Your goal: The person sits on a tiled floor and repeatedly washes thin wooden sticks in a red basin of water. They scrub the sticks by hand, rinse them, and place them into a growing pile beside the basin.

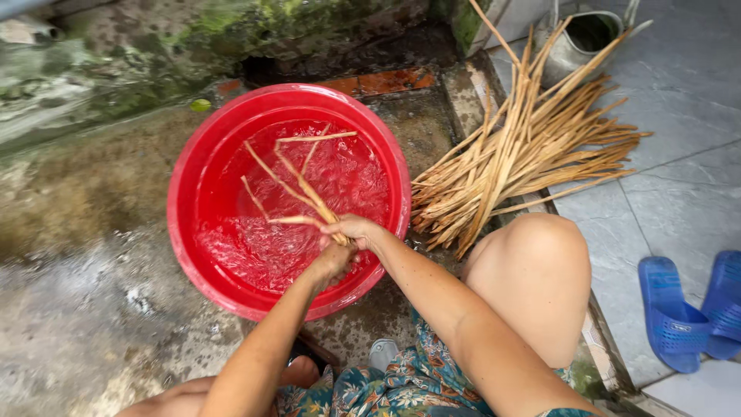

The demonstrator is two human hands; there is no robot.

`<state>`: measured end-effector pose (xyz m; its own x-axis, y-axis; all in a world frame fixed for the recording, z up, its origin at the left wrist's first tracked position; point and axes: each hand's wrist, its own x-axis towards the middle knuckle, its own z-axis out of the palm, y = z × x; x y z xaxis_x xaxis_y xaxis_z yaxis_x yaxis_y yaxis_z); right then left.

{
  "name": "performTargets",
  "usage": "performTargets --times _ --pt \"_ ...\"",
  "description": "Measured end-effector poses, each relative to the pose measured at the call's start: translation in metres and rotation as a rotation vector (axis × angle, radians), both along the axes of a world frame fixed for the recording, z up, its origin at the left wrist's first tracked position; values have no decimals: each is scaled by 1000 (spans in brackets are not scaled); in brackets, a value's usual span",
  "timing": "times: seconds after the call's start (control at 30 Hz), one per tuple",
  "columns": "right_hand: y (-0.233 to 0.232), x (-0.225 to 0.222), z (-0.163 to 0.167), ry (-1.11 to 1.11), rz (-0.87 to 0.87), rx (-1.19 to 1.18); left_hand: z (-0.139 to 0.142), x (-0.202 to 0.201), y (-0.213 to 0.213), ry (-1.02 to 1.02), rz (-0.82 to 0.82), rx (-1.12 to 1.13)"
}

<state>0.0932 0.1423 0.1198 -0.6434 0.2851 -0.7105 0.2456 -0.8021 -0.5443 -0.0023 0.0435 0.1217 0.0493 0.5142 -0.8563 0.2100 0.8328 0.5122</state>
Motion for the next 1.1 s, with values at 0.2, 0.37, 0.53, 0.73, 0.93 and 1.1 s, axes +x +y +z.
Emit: performTargets --times 0.2,0.37,0.53,0.73,0.93,1.1 --pt "19 -12 48 196 -520 -161 74 2 -62 243 -144 526" --pt "70 10 42 191 -759 -47 165 -10 -105 226 -11 452" --pt "91 33 44 300 -861 27 196 -54 -110 167 166 534" --pt "-8 -25 126 249 -323 2 164 -83 -86 192 285 357" --pt "-56 -67 122 108 -322 178 130 -24 -74 370 -16 382" --pt "35 -8 49 -88 -762 126 152 3 -103 305 -218 554"
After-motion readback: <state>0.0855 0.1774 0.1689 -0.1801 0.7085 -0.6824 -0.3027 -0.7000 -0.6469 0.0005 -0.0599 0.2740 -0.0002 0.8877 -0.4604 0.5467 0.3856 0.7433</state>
